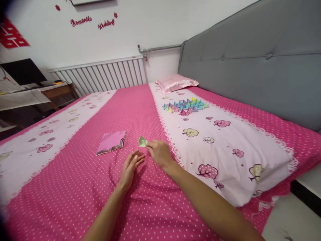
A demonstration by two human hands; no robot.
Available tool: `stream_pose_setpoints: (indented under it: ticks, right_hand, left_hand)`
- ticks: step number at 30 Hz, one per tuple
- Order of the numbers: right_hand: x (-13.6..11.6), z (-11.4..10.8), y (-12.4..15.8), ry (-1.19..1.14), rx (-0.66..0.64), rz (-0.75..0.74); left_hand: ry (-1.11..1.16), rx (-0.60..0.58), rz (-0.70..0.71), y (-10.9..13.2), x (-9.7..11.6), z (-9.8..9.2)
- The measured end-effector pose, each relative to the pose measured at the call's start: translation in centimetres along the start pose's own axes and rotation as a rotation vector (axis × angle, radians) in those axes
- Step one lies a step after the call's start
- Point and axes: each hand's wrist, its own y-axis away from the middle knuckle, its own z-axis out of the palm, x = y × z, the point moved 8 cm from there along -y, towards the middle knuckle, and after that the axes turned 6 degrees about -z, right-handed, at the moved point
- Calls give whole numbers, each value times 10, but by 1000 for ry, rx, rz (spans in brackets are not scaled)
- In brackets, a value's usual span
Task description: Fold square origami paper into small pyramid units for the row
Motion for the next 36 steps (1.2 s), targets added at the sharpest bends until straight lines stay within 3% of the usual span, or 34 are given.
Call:
stream_pose_setpoints:
  ticks: [5, 7, 10, 14, 18, 36]
  right_hand:
    - [65, -36, -20, 58, 31, 100]
    - [100, -49, -25, 138, 38, 155]
    - [154, -65, -30, 260, 49, 293]
    - [207, -76, -34, 348, 104, 405]
    - [241, -72, -39, 387, 145, 485]
    - [306, -10, -85, 452, 171, 528]
  left_hand:
    - [-915, 150, 362, 4, 17, 9]
    - [-1180, 204, 395, 1, 13, 16]
    - [-1405, 216, 418, -1, 6, 27]
    - [-1503, 221, 438, -1, 6, 31]
    - [-1527, 227, 447, 0, 7, 31]
    - [-1483, 270, 444, -3, 4, 25]
